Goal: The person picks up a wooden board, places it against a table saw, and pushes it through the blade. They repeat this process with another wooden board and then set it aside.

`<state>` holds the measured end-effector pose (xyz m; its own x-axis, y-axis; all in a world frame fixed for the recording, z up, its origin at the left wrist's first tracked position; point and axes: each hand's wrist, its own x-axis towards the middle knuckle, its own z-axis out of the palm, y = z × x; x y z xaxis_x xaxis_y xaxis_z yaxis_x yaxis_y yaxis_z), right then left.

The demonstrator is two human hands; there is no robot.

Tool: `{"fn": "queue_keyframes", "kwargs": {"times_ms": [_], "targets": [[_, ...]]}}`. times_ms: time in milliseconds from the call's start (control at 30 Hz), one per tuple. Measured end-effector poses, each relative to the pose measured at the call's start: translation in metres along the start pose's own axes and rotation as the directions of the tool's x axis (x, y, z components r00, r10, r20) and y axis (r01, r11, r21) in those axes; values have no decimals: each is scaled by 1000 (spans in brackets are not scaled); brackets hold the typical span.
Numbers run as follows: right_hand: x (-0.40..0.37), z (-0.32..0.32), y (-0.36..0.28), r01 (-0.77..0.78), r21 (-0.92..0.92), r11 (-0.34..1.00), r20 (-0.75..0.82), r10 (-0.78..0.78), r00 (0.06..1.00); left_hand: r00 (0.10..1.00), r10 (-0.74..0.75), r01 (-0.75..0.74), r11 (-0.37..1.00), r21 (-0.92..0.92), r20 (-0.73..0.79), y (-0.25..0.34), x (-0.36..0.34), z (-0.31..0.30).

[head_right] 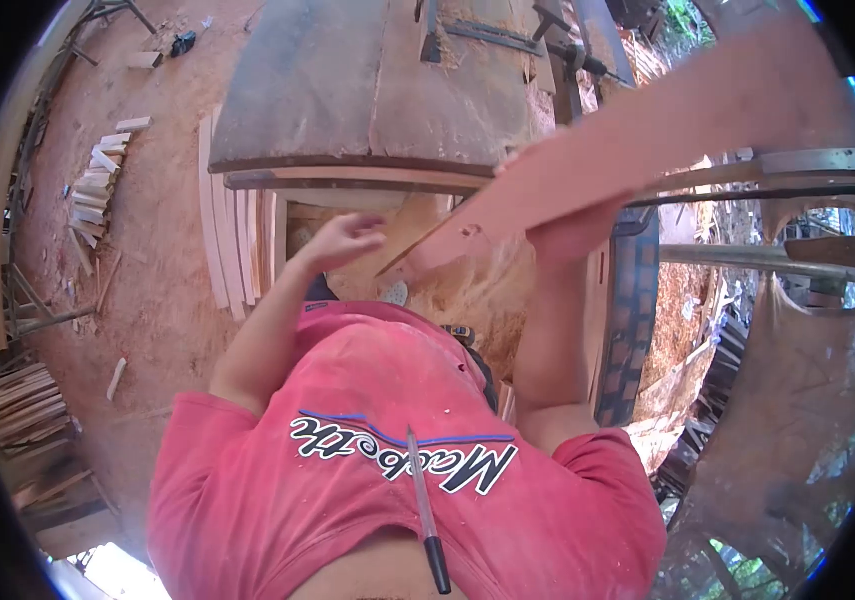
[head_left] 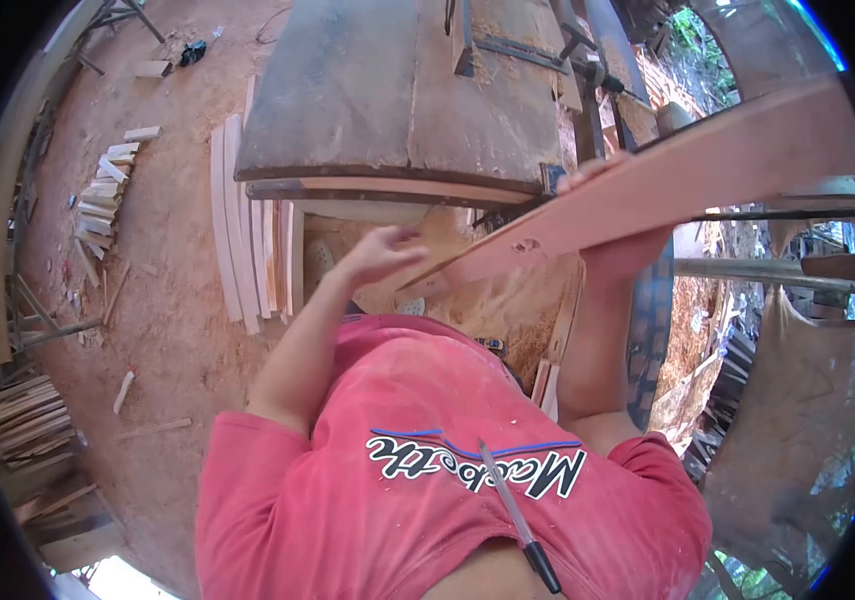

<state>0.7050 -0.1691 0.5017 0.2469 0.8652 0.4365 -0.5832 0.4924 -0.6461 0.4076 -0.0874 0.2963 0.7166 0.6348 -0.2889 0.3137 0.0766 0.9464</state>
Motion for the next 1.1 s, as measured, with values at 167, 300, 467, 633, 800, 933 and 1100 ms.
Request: {"fn": "queue_keyframes", "kwargs": {"times_ms": [167,300,467,633,800,933,1100], "targets": [[142,80,5,-222,3,975,359,206,910,941,302,-276,946,-173,152,54,29,14],[243,173,-7,-12,-205,979,603,136,786,952,301,-305,904,-299,-59,131,30,-33],[282,235,30,93,-458,884,69,-69,995,842,497,-537,809,-239,-207,242,43,-115],[297,280,49,249,-660,709,254,-101,962,799,541,-588,793,-157,-263,350,34,-193],[310,301,57,496,-637,590,378,-322,868,744,648,-663,686,-301,-163,428,39,-240],[287,228,89,359,-918,166,266,-413,871,592,774,-803,543,-245,-227,443,62,-273],[165,148,219,349,-933,87,310,-298,903,577,780,-814,525,-250,-241,483,48,-306]]}}
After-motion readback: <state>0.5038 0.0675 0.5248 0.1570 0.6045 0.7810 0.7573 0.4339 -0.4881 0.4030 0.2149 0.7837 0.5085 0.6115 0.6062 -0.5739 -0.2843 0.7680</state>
